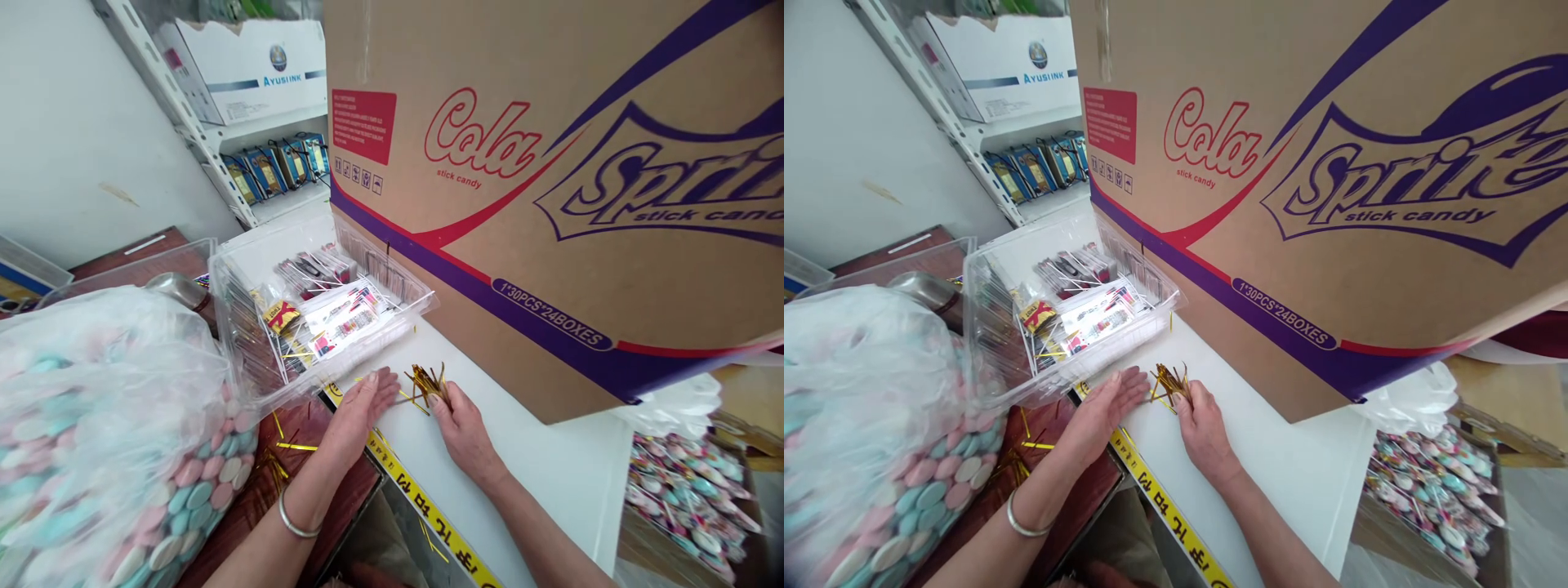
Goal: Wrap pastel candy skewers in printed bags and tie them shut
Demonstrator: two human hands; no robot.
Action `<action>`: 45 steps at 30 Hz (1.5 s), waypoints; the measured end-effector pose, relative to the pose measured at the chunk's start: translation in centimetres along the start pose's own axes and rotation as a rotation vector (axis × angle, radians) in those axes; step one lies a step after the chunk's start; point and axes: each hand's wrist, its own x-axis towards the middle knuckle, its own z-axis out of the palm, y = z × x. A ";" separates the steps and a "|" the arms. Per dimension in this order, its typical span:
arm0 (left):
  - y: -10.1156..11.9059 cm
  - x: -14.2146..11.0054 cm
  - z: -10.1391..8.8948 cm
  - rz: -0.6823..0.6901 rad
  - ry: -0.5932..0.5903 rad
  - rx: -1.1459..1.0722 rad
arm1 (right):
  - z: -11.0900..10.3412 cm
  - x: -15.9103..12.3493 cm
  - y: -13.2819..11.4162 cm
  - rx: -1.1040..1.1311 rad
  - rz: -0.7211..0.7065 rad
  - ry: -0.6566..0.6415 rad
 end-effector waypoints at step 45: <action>-2.1 0.5 3.8 0.318 -0.030 0.469 | -3.9 1.1 -3.7 0.028 -0.097 0.078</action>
